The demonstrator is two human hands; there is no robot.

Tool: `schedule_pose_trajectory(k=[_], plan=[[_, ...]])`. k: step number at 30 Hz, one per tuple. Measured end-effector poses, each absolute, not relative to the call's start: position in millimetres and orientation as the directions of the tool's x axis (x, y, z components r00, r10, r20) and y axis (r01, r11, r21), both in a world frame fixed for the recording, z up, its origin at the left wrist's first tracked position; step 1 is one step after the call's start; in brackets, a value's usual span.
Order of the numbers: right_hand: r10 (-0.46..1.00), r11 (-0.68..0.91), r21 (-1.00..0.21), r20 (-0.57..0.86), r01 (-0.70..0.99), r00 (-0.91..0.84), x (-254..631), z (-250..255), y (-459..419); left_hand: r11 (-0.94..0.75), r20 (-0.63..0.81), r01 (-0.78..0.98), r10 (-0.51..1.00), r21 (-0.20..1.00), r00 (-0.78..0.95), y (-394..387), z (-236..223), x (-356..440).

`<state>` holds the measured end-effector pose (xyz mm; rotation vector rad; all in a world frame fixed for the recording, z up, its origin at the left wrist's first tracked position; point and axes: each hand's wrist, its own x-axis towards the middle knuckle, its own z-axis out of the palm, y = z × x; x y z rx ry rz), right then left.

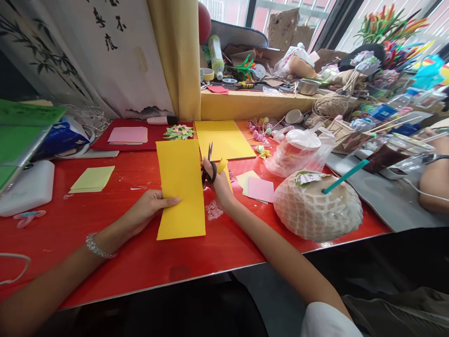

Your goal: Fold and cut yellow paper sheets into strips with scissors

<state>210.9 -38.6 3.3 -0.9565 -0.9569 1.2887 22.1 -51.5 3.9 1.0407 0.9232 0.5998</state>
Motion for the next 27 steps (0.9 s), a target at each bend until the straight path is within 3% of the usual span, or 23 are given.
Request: schedule_pose_trajectory(k=[3, 5, 7, 9, 12, 17, 19, 21, 24, 27], plan=[[0.998, 0.000, -0.917, -0.027, -0.399, 0.063, 215, 3, -34, 0.401, -0.348, -0.003, 0.797, 0.916, 0.494, -50, 4, 21], [0.995, -0.033, -0.940, -0.063, -0.339, 0.078, 219, 0, -31, 0.385, -0.335, -0.003, 0.807, 0.923, 0.486, -48, 4, 19], [0.991, -0.093, -0.984, -0.106, -0.150, 0.078, 221, -3, -28, 0.351, -0.308, -0.010, 0.835, 0.936, 0.456, -45, 5, 17], [0.991, -0.128, -0.982, -0.122, 0.141, 0.049, 222, -5, -27, 0.319, -0.281, -0.022, 0.865, 0.948, 0.415, -41, 5, 15], [0.999, 0.006, -0.840, -0.012, 0.542, -0.031, 222, -5, -31, 0.294, -0.256, -0.051, 0.894, 0.954, 0.368, -36, 4, 11], [0.968, 0.240, -0.585, 0.084, 0.775, -0.236, 222, 1, -41, 0.295, -0.259, -0.044, 0.893, 0.955, 0.367, -33, 3, 9], [0.954, 0.286, -0.564, 0.095, 0.775, -0.283, 224, 3, -41, 0.296, -0.261, -0.037, 0.888, 0.955, 0.379, -34, 3, 9], [0.956, 0.278, -0.670, 0.121, 0.688, -0.268, 224, 5, -39, 0.295, -0.260, -0.032, 0.883, 0.955, 0.392, -34, 3, 9], [0.960, 0.243, -0.890, 0.165, 0.386, -0.225, 222, 9, -39, 0.301, -0.276, 0.004, 0.868, 0.954, 0.414, -36, 4, 11], [0.958, 0.212, -0.973, 0.188, 0.090, -0.216, 218, 11, -46, 0.323, -0.325, 0.083, 0.834, 0.943, 0.447, -39, 6, 13]])
